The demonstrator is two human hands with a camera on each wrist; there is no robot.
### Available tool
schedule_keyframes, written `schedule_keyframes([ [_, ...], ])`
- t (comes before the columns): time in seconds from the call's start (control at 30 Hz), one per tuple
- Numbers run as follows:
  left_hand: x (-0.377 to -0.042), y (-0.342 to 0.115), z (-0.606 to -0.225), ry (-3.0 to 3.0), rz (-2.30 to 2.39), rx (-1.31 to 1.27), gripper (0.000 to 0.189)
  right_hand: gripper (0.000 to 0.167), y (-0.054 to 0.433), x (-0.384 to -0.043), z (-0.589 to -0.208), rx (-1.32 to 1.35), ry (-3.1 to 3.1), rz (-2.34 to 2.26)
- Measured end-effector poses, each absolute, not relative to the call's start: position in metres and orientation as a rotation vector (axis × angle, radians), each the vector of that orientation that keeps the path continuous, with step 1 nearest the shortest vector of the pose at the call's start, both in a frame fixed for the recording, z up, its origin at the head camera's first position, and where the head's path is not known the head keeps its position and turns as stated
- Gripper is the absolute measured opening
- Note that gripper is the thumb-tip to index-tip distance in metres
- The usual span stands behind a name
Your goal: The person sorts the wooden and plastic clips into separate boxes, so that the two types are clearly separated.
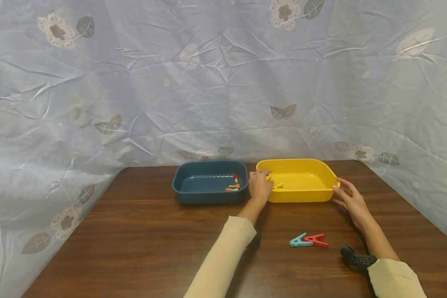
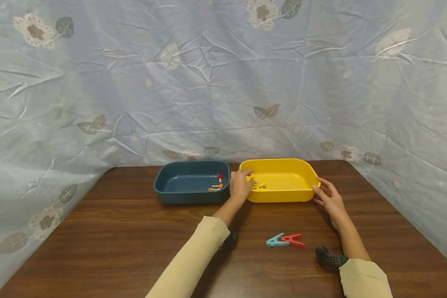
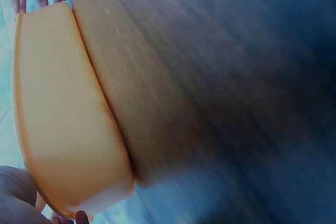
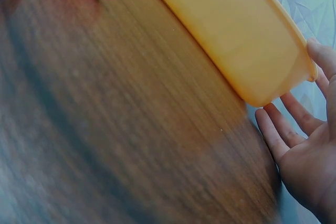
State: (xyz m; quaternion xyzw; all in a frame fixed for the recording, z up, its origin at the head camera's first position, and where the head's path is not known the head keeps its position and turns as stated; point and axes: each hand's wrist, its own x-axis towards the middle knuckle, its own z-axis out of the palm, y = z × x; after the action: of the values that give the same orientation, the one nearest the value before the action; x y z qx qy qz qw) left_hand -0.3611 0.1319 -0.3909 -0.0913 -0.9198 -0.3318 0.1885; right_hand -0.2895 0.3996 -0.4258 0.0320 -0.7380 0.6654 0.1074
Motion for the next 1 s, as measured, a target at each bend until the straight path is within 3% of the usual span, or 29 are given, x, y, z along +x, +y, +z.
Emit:
schedule_keyframes([
  [0.6, -0.366, 0.128, -0.388, -2.587, -0.95, -0.339, 0.035, 0.058, 0.4, -0.291, -0.427, 0.074, -2.237, 1.896],
  [0.8, -0.347, 0.123, -0.369, -2.509, -0.997, -0.455, 0.033, 0.057, 0.401, -0.292, -0.428, 0.081, -2.221, 1.909],
  [1.0, -0.32, 0.118, -0.362, -2.391, -1.147, -0.731, 0.029, 0.056, 0.402, -0.292, -0.427, 0.078, -2.202, 1.935],
])
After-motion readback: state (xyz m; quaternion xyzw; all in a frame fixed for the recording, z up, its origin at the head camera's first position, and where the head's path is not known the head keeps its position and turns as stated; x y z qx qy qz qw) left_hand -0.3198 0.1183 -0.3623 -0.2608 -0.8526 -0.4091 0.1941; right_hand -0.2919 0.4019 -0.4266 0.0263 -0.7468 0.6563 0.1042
